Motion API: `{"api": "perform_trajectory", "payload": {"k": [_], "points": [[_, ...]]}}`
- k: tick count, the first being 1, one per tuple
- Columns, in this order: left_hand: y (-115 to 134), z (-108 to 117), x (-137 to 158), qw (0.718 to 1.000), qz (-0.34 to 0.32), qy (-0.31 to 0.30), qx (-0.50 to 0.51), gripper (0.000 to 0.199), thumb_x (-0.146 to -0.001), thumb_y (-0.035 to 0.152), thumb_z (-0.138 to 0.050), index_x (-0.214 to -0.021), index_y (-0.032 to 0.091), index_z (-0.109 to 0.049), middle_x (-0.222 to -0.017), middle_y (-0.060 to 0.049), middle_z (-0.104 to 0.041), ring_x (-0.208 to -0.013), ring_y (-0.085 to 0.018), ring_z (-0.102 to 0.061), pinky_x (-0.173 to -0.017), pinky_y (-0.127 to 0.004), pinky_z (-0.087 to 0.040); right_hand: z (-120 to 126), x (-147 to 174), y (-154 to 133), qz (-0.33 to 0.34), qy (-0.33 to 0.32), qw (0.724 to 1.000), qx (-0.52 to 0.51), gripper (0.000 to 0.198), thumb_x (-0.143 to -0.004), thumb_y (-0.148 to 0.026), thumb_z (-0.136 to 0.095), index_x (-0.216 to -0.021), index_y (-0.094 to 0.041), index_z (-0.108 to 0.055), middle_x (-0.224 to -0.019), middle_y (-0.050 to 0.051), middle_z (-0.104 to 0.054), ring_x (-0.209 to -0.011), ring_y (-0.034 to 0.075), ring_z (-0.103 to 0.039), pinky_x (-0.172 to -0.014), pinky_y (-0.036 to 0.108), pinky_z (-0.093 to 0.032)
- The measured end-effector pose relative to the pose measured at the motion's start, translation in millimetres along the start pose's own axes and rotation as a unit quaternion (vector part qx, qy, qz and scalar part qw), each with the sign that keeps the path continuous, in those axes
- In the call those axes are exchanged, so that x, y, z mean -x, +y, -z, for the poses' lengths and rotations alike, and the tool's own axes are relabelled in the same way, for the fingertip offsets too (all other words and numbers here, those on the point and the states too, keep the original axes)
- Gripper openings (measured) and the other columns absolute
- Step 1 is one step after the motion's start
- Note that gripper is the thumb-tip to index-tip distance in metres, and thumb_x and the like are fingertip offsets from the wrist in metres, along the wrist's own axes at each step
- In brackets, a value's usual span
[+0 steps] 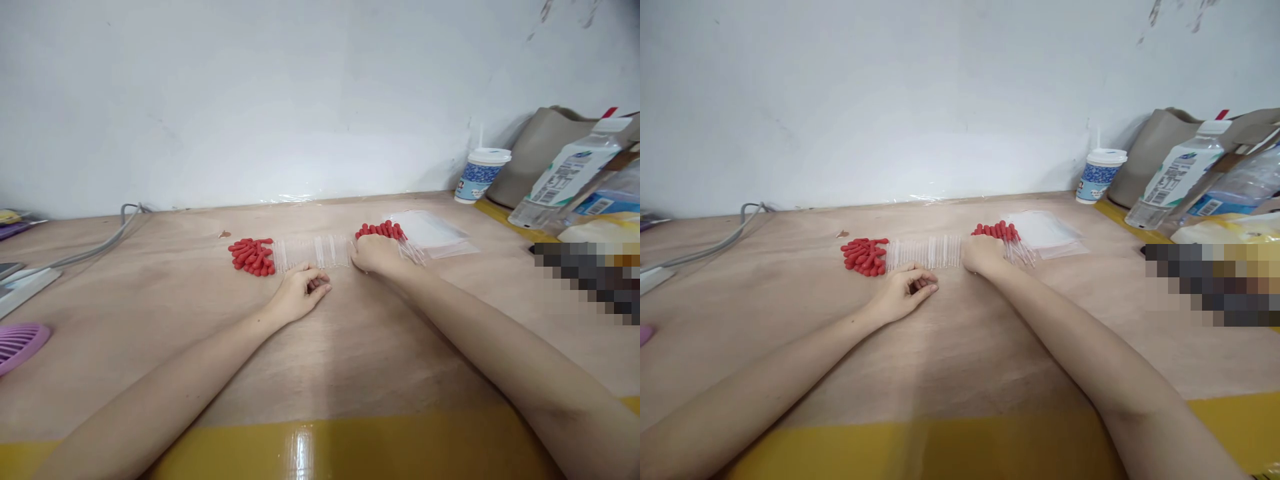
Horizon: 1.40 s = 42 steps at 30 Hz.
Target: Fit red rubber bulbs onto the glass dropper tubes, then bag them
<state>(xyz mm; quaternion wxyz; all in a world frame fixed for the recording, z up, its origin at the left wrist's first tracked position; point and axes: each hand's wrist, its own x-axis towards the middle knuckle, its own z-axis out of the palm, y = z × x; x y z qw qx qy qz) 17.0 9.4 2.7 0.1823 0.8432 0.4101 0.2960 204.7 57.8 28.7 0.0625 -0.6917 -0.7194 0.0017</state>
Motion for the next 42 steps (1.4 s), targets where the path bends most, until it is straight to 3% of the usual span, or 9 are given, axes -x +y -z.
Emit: {"api": "perform_trajectory", "payload": {"k": [6,16,21,26,29,32,34,38,42], "points": [[0,0,0,1.0,0.0,0.001,-0.002,0.012,-0.078,0.022,-0.055,-0.082,0.016,-0.064,-0.08,-0.003,-0.054,-0.066,-0.01,-0.054,-0.063,-0.025,-0.047,5,7,1,0.016,-0.037,0.999,0.009,0.034,-0.084,-0.031,-0.039,-0.089,-0.01,-0.066,-0.09,0.018,-0.064,-0.086,0.028,-0.06,-0.068,0.034,-0.043],[-1,0,-1,1.0,0.004,0.0,-0.001,0.011,-0.077,0.022,-0.056,-0.081,0.016,-0.064,-0.08,-0.003,-0.055,-0.066,-0.01,-0.054,-0.063,-0.024,-0.046,11,33,27,0.027,-0.006,0.998,0.048,0.032,-0.08,-0.026,-0.038,-0.09,-0.009,-0.064,-0.086,0.017,-0.064,-0.082,0.028,-0.06,-0.068,0.036,-0.043],[1,0,1,1.0,0.017,0.014,-0.01,0.013,-0.076,0.024,-0.057,-0.083,0.016,-0.064,-0.08,-0.003,-0.056,-0.063,-0.01,-0.053,-0.059,-0.023,-0.045,3,46,33,0.036,0.006,0.999,0.038,0.025,-0.081,-0.028,-0.041,-0.078,-0.012,-0.061,-0.078,0.017,-0.062,-0.073,0.029,-0.06,-0.061,0.037,-0.042],[-9,33,-13,0.986,-0.009,0.114,-0.124,0.017,-0.077,0.03,-0.055,-0.076,0.016,-0.065,-0.079,-0.004,-0.057,-0.071,-0.014,-0.054,-0.068,-0.027,-0.043,-12,47,37,0.075,0.071,0.995,-0.011,0.02,-0.084,-0.026,-0.039,-0.085,-0.013,-0.055,-0.074,0.014,-0.061,-0.067,0.027,-0.059,-0.058,0.035,-0.04],[-32,72,-33,0.961,0.083,0.135,-0.225,0.021,-0.076,0.034,-0.054,-0.074,0.016,-0.064,-0.081,-0.004,-0.057,-0.068,-0.016,-0.054,-0.064,-0.027,-0.042,-24,45,37,0.157,0.119,0.978,-0.061,0.018,-0.086,-0.025,-0.038,-0.089,-0.014,-0.052,-0.077,0.012,-0.061,-0.072,0.024,-0.058,-0.063,0.034,-0.041],[-60,103,-56,0.943,0.125,0.049,-0.303,0.019,-0.075,0.03,-0.052,-0.08,0.018,-0.066,-0.089,-0.005,-0.059,-0.078,-0.019,-0.055,-0.069,-0.028,-0.042,-38,42,36,0.231,0.176,0.951,-0.109,0.02,-0.086,-0.022,-0.038,-0.097,-0.013,-0.052,-0.089,0.013,-0.061,-0.084,0.024,-0.057,-0.07,0.034,-0.042],[-76,115,-70,0.937,0.107,-0.026,-0.332,0.023,-0.076,0.027,-0.048,-0.088,0.018,-0.066,-0.097,-0.006,-0.059,-0.085,-0.02,-0.055,-0.074,-0.028,-0.041,-45,41,35,0.256,0.197,0.936,-0.137,0.023,-0.086,-0.022,-0.038,-0.102,-0.013,-0.052,-0.095,0.012,-0.061,-0.089,0.023,-0.056,-0.074,0.034,-0.043],[-94,118,-92,0.894,0.131,-0.169,-0.394,0.032,-0.07,0.029,-0.052,-0.098,0.019,-0.065,-0.107,-0.008,-0.059,-0.091,-0.023,-0.056,-0.078,-0.028,-0.04,-49,40,34,0.281,0.21,0.917,-0.191,0.024,-0.087,-0.022,-0.037,-0.101,-0.013,-0.054,-0.094,0.012,-0.062,-0.088,0.021,-0.056,-0.076,0.034,-0.045],[-102,110,-104,0.876,0.15,-0.223,-0.401,0.034,-0.061,0.03,-0.059,-0.094,0.022,-0.067,-0.098,-0.005,-0.063,-0.087,-0.022,-0.057,-0.075,-0.026,-0.041,-45,42,33,0.29,0.224,0.907,-0.207,0.023,-0.087,-0.021,-0.038,-0.099,-0.013,-0.056,-0.09,0.011,-0.062,-0.085,0.02,-0.056,-0.076,0.033,-0.046]]}}
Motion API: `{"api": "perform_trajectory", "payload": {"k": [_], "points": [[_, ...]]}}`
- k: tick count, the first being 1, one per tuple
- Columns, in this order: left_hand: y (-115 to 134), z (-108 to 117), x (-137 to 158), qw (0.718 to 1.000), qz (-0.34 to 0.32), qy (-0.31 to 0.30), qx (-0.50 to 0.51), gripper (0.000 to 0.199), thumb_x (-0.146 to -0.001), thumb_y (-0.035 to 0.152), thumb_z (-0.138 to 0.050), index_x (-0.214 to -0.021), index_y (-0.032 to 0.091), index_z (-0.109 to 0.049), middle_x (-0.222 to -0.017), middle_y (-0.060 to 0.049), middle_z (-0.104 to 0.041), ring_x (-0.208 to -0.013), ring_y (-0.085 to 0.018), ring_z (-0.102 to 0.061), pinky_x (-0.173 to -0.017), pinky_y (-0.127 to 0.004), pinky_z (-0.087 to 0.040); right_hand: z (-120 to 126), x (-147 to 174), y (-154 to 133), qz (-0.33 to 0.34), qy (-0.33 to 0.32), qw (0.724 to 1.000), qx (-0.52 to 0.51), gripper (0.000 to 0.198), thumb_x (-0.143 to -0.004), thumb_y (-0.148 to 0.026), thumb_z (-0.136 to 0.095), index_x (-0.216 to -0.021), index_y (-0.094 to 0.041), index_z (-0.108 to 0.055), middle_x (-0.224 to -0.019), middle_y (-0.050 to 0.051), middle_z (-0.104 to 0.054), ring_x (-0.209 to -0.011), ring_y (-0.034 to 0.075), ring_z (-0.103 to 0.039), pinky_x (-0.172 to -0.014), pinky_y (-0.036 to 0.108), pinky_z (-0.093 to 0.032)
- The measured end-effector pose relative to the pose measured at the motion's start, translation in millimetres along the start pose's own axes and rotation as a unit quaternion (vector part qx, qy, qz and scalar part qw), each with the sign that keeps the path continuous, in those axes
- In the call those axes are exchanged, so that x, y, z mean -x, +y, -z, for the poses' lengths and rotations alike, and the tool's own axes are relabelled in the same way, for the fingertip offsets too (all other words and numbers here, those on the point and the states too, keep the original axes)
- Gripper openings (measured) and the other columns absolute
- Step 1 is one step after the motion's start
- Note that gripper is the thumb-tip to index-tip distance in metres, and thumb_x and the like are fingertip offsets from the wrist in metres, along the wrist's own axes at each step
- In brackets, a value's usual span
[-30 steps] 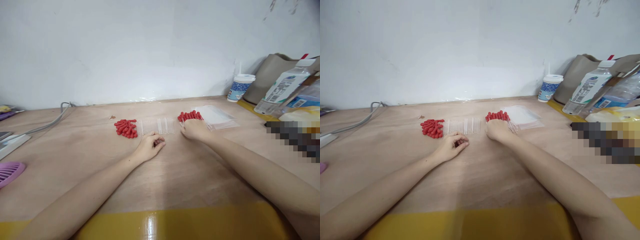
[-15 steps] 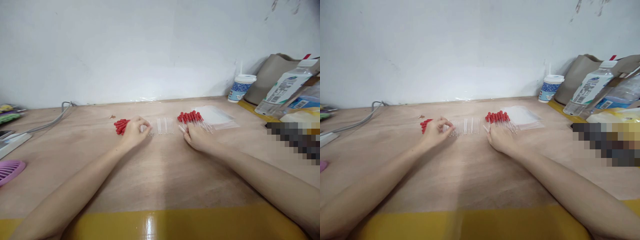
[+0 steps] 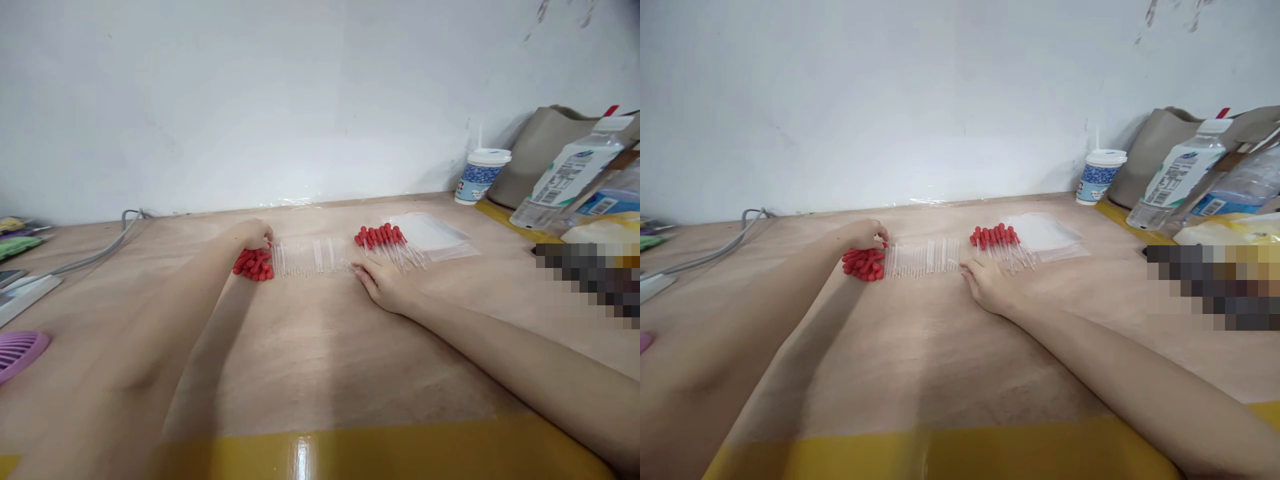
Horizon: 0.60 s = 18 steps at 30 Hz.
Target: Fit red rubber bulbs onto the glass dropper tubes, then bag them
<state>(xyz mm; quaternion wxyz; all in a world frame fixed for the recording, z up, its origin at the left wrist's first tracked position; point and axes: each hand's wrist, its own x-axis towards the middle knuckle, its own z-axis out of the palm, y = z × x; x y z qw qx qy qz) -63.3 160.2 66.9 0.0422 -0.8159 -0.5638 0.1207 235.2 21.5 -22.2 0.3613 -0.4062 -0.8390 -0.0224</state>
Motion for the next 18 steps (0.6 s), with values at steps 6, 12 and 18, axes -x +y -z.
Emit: {"api": "perform_trajectory", "payload": {"k": [6,12,18], "points": [[-4,4,-1,0.999,-0.015,0.038,0.019,0.023,-0.065,0.027,-0.056,-0.085,0.021,-0.065,-0.096,-0.004,-0.063,-0.085,-0.019,-0.056,-0.073,-0.024,-0.041,2,0,-3,0.021,-0.003,1.0,-0.005,0.025,-0.088,-0.023,-0.036,-0.099,-0.013,-0.057,-0.086,0.01,-0.06,-0.082,0.02,-0.055,-0.073,0.032,-0.046],[31,7,40,0.914,-0.058,0.286,0.282,0.021,-0.076,0.03,-0.051,-0.091,0.016,-0.057,-0.088,-0.005,-0.061,-0.076,-0.016,-0.056,-0.07,-0.028,-0.044,4,0,-4,0.017,-0.014,1.0,-0.011,0.025,-0.088,-0.022,-0.035,-0.098,-0.013,-0.056,-0.086,0.011,-0.057,-0.081,0.019,-0.054,-0.072,0.031,-0.045],[107,-29,93,0.762,-0.122,0.2,0.603,0.029,-0.079,0.029,-0.052,-0.104,0.015,-0.052,-0.087,-0.005,-0.063,-0.076,-0.013,-0.06,-0.075,-0.029,-0.047,6,-1,-6,0.014,-0.025,0.999,-0.016,0.021,-0.088,-0.022,-0.036,-0.092,-0.015,-0.055,-0.086,0.009,-0.057,-0.077,0.017,-0.053,-0.069,0.03,-0.043]]}}
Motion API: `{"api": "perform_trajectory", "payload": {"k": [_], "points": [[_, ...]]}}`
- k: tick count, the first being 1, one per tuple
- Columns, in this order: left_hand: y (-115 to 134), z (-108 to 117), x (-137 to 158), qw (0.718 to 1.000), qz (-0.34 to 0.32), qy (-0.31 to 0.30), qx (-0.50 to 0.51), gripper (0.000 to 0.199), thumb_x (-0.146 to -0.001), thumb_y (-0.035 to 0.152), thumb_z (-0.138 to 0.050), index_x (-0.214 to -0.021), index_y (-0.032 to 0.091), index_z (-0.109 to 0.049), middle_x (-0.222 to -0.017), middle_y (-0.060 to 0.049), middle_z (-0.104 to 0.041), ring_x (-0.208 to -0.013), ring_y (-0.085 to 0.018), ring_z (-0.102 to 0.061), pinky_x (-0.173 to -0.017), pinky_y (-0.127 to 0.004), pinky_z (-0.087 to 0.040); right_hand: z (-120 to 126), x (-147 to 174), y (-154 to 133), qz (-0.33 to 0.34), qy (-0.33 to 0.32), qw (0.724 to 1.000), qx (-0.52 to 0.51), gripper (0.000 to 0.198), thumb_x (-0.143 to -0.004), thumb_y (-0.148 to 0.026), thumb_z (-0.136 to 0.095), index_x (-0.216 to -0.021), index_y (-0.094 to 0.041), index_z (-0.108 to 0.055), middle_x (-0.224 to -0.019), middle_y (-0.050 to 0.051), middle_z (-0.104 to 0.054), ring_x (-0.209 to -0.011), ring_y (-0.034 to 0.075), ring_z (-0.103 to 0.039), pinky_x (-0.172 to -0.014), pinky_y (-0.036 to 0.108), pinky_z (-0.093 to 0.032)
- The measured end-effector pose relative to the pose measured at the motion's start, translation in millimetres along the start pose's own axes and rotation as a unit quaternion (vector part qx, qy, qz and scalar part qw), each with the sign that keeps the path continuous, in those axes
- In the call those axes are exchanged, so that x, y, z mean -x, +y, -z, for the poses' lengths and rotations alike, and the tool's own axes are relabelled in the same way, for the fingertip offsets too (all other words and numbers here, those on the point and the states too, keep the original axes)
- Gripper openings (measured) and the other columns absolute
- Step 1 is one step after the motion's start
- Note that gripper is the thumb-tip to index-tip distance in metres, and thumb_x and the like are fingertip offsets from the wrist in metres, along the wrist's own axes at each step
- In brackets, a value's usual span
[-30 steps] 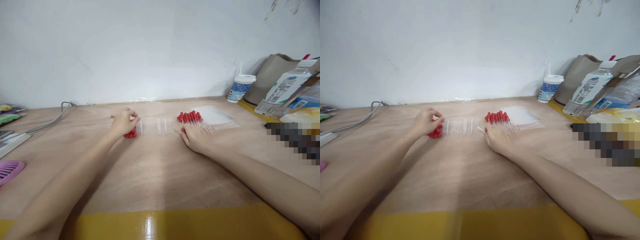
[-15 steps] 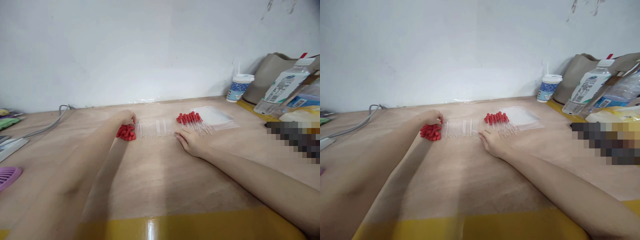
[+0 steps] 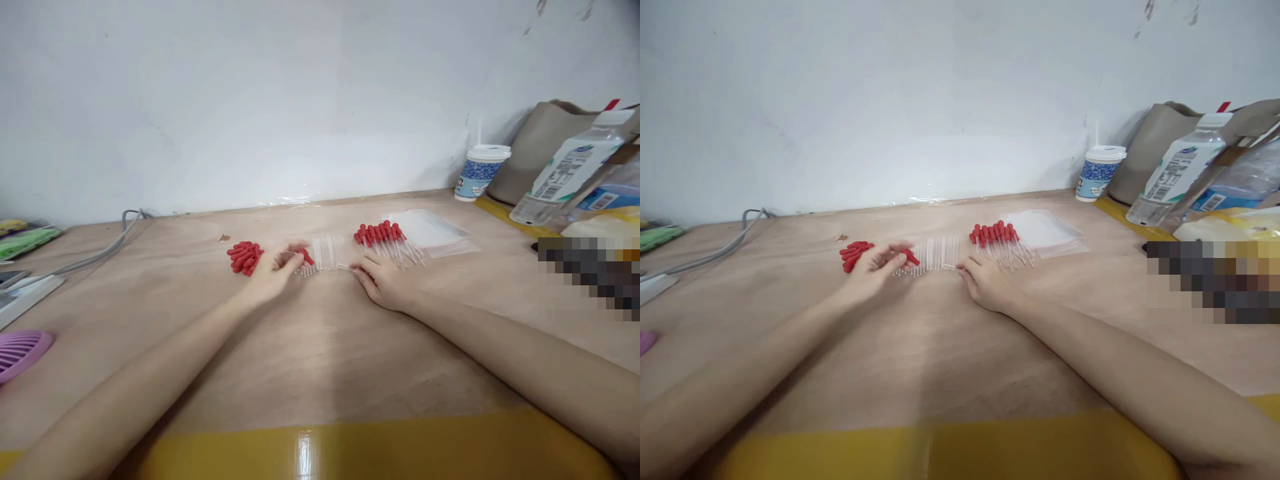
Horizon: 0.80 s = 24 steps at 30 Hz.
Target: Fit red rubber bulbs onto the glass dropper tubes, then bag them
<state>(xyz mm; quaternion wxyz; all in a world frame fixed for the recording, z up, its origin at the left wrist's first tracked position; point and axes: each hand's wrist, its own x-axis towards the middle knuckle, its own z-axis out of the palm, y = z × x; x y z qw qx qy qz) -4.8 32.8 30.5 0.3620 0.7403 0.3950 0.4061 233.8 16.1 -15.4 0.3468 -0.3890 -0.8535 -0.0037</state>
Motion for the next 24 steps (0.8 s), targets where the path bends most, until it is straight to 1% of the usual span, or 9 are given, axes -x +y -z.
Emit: {"api": "perform_trajectory", "payload": {"k": [2,4,7,9,13,18,21,24], "points": [[-2,-17,12,0.997,0.057,-0.003,0.054,0.022,-0.075,0.028,-0.057,-0.093,0.014,-0.055,-0.08,-0.005,-0.064,-0.077,-0.014,-0.061,-0.075,-0.028,-0.046,1,0,-1,0.003,-0.004,1.0,0.003,0.02,-0.088,-0.022,-0.037,-0.09,-0.015,-0.055,-0.085,0.008,-0.057,-0.076,0.017,-0.053,-0.068,0.029,-0.042],[-6,-28,18,0.993,0.092,0.005,0.077,0.021,-0.069,0.027,-0.063,-0.083,0.015,-0.052,-0.072,-0.002,-0.061,-0.07,-0.013,-0.061,-0.066,-0.025,-0.046,1,0,-1,0.005,-0.008,1.0,0.005,0.02,-0.088,-0.023,-0.037,-0.089,-0.015,-0.055,-0.084,0.008,-0.056,-0.076,0.017,-0.052,-0.069,0.029,-0.041],[-13,-34,17,0.992,0.097,0.009,0.076,0.027,-0.066,0.028,-0.068,-0.074,0.016,-0.045,-0.062,0.003,-0.054,-0.059,-0.011,-0.058,-0.056,-0.021,-0.042,1,1,-1,0.009,-0.016,1.0,0.006,0.019,-0.088,-0.023,-0.038,-0.088,-0.015,-0.055,-0.084,0.007,-0.057,-0.077,0.017,-0.052,-0.07,0.03,-0.04],[-17,-34,16,0.994,0.081,0.004,0.07,0.028,-0.068,0.03,-0.067,-0.072,0.017,-0.042,-0.061,0.004,-0.052,-0.06,-0.011,-0.058,-0.056,-0.022,-0.042,0,2,-1,0.012,-0.02,1.0,0.003,0.018,-0.088,-0.024,-0.039,-0.089,-0.015,-0.055,-0.085,0.006,-0.057,-0.077,0.016,-0.052,-0.07,0.029,-0.039],[-20,-33,17,0.997,0.051,-0.013,0.05,0.027,-0.071,0.031,-0.064,-0.074,0.018,-0.041,-0.066,0.003,-0.052,-0.064,-0.012,-0.059,-0.059,-0.023,-0.044,-2,2,-2,0.02,-0.013,1.0,0.003,0.018,-0.088,-0.025,-0.039,-0.09,-0.016,-0.055,-0.085,0.006,-0.058,-0.076,0.016,-0.052,-0.07,0.029,-0.038],[-23,-35,18,0.999,0.005,-0.013,0.035,0.024,-0.072,0.028,-0.064,-0.087,0.017,-0.049,-0.082,-0.002,-0.059,-0.074,-0.012,-0.059,-0.066,-0.025,-0.046,-2,1,-8,0.041,0.005,0.999,0.007,0.018,-0.089,-0.024,-0.039,-0.09,-0.016,-0.055,-0.081,0.006,-0.059,-0.072,0.015,-0.053,-0.068,0.03,-0.036],[-26,-36,17,0.999,0.013,-0.011,0.03,0.028,-0.071,0.03,-0.064,-0.094,0.016,-0.055,-0.09,-0.006,-0.064,-0.078,-0.014,-0.061,-0.07,-0.027,-0.048,0,0,-10,0.047,0.006,0.999,0.005,0.018,-0.088,-0.023,-0.039,-0.089,-0.016,-0.055,-0.079,0.005,-0.06,-0.072,0.015,-0.053,-0.068,0.029,-0.036],[-27,-37,17,0.999,0.027,-0.014,0.016,0.028,-0.072,0.034,-0.064,-0.093,0.016,-0.061,-0.092,-0.007,-0.066,-0.079,-0.016,-0.062,-0.072,-0.029,-0.049,1,0,-12,0.046,-0.003,0.999,-0.008,0.017,-0.088,-0.023,-0.041,-0.088,-0.016,-0.056,-0.078,0.004,-0.059,-0.071,0.014,-0.053,-0.068,0.029,-0.036]]}}
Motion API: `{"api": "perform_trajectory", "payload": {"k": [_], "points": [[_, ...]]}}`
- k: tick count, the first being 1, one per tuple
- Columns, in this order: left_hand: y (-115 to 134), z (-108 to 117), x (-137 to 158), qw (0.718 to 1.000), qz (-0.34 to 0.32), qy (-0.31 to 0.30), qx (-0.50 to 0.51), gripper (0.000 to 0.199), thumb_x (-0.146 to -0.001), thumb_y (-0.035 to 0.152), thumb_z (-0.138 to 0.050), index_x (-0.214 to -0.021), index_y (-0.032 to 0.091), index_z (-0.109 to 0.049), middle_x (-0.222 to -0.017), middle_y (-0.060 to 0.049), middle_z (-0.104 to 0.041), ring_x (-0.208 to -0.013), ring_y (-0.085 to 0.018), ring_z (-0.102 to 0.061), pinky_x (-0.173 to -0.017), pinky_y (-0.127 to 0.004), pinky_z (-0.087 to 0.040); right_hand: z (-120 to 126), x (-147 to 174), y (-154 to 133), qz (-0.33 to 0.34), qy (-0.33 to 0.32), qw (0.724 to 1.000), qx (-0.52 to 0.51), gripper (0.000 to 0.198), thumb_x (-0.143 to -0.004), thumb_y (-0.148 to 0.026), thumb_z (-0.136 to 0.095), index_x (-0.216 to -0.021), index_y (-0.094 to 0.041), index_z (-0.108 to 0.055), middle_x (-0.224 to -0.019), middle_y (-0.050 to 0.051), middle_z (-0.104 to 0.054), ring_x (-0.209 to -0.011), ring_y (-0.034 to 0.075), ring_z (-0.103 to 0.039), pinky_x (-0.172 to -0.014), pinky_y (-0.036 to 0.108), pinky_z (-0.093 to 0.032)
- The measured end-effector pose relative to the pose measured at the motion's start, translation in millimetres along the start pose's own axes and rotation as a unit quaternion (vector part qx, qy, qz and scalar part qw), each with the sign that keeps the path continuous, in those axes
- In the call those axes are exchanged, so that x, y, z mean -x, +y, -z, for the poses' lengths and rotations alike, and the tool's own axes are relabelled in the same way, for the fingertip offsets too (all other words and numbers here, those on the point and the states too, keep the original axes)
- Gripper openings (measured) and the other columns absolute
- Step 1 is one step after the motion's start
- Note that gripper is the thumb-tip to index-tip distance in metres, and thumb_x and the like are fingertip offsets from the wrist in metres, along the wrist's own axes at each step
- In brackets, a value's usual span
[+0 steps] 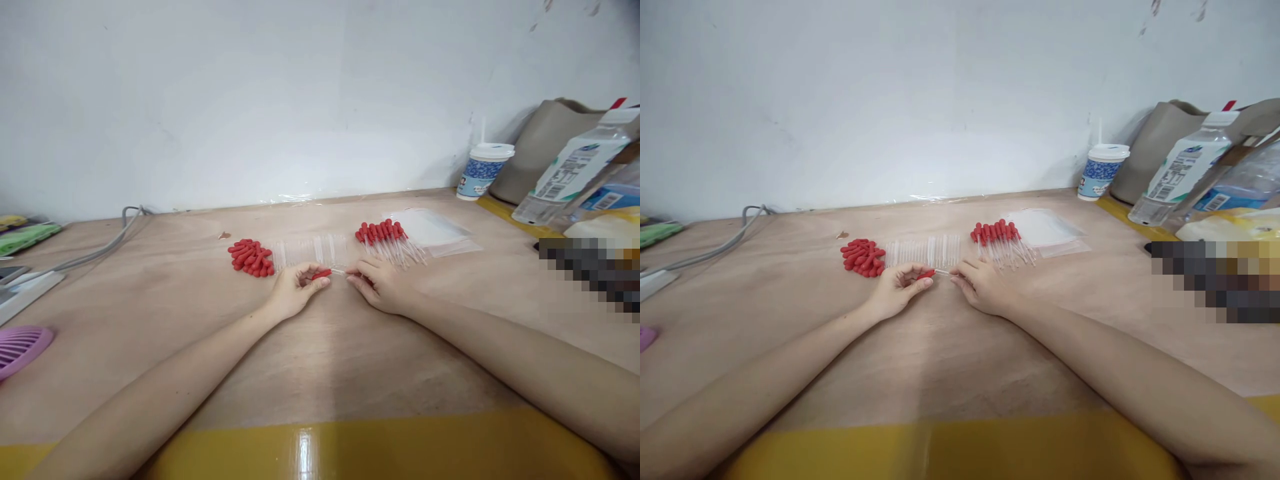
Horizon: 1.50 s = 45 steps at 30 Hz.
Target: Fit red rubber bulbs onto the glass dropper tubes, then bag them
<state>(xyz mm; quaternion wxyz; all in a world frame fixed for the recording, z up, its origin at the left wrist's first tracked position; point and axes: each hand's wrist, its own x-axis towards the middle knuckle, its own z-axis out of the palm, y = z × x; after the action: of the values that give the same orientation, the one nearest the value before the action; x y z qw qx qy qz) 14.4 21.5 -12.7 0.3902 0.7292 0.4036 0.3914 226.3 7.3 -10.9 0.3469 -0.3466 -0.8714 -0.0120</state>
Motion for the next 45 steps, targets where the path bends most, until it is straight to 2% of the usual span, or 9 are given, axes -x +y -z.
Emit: {"api": "perform_trajectory", "payload": {"k": [7,13,20,26,32,38,42,45], "points": [[9,1,3,0.998,-0.008,-0.001,-0.066,0.025,-0.074,0.037,-0.06,-0.084,0.015,-0.066,-0.072,-0.003,-0.066,-0.062,-0.013,-0.058,-0.058,-0.025,-0.047,3,-3,0,0.009,-0.014,0.998,-0.052,0.019,-0.087,-0.024,-0.043,-0.087,-0.017,-0.061,-0.075,0.004,-0.06,-0.069,0.014,-0.053,-0.066,0.027,-0.038],[15,2,7,0.997,-0.031,-0.04,-0.066,0.019,-0.075,0.032,-0.059,-0.083,0.017,-0.068,-0.078,-0.003,-0.068,-0.068,-0.015,-0.06,-0.064,-0.026,-0.048,3,-3,8,0.03,-0.047,0.997,-0.053,0.02,-0.087,-0.024,-0.044,-0.087,-0.02,-0.064,-0.078,0.003,-0.062,-0.068,0.013,-0.054,-0.068,0.028,-0.037],[17,1,8,0.991,-0.053,-0.039,-0.114,0.021,-0.077,0.033,-0.057,-0.086,0.017,-0.067,-0.079,-0.003,-0.069,-0.07,-0.016,-0.061,-0.065,-0.026,-0.048,-4,2,4,0.04,0.002,0.998,0.052,0.023,-0.088,-0.023,-0.041,-0.088,-0.019,-0.063,-0.076,0.004,-0.06,-0.066,0.014,-0.051,-0.065,0.029,-0.034],[12,2,7,0.996,-0.04,-0.012,-0.082,0.025,-0.073,0.036,-0.062,-0.088,0.016,-0.067,-0.086,-0.005,-0.069,-0.075,-0.017,-0.063,-0.071,-0.029,-0.05,0,2,9,0.037,-0.002,0.999,-0.025,0.019,-0.087,-0.024,-0.043,-0.096,-0.016,-0.057,-0.082,0.006,-0.057,-0.071,0.014,-0.052,-0.064,0.026,-0.042],[12,3,9,0.994,-0.032,-0.023,-0.099,0.025,-0.075,0.036,-0.061,-0.091,0.017,-0.068,-0.086,-0.005,-0.069,-0.074,-0.017,-0.063,-0.069,-0.028,-0.051,3,4,13,0.05,0.02,0.998,-0.017,0.017,-0.087,-0.021,-0.042,-0.082,-0.015,-0.057,-0.072,0.005,-0.054,-0.067,0.014,-0.049,-0.06,0.025,-0.041],[13,3,10,0.994,-0.033,-0.021,-0.105,0.025,-0.074,0.035,-0.061,-0.088,0.015,-0.069,-0.073,-0.003,-0.069,-0.061,-0.014,-0.061,-0.056,-0.024,-0.049,-1,2,6,0.083,0.047,0.995,0.03,0.023,-0.088,-0.022,-0.039,-0.077,-0.015,-0.059,-0.065,0.005,-0.054,-0.062,0.014,-0.046,-0.057,0.025,-0.038],[15,2,11,0.992,-0.05,-0.031,-0.111,0.025,-0.073,0.033,-0.063,-0.089,0.015,-0.069,-0.084,-0.005,-0.07,-0.071,-0.016,-0.064,-0.065,-0.026,-0.052,-1,1,5,0.099,0.034,0.994,0.036,0.024,-0.088,-0.02,-0.04,-0.076,-0.014,-0.06,-0.063,0.004,-0.053,-0.06,0.013,-0.045,-0.056,0.024,-0.037],[15,1,11,0.991,-0.063,-0.032,-0.112,0.023,-0.072,0.03,-0.064,-0.088,0.015,-0.069,-0.085,-0.005,-0.071,-0.073,-0.017,-0.065,-0.068,-0.027,-0.053,-1,1,2,0.086,0.019,0.996,0.021,0.026,-0.088,-0.021,-0.039,-0.075,-0.014,-0.06,-0.063,0.004,-0.053,-0.06,0.013,-0.046,-0.056,0.023,-0.037]]}}
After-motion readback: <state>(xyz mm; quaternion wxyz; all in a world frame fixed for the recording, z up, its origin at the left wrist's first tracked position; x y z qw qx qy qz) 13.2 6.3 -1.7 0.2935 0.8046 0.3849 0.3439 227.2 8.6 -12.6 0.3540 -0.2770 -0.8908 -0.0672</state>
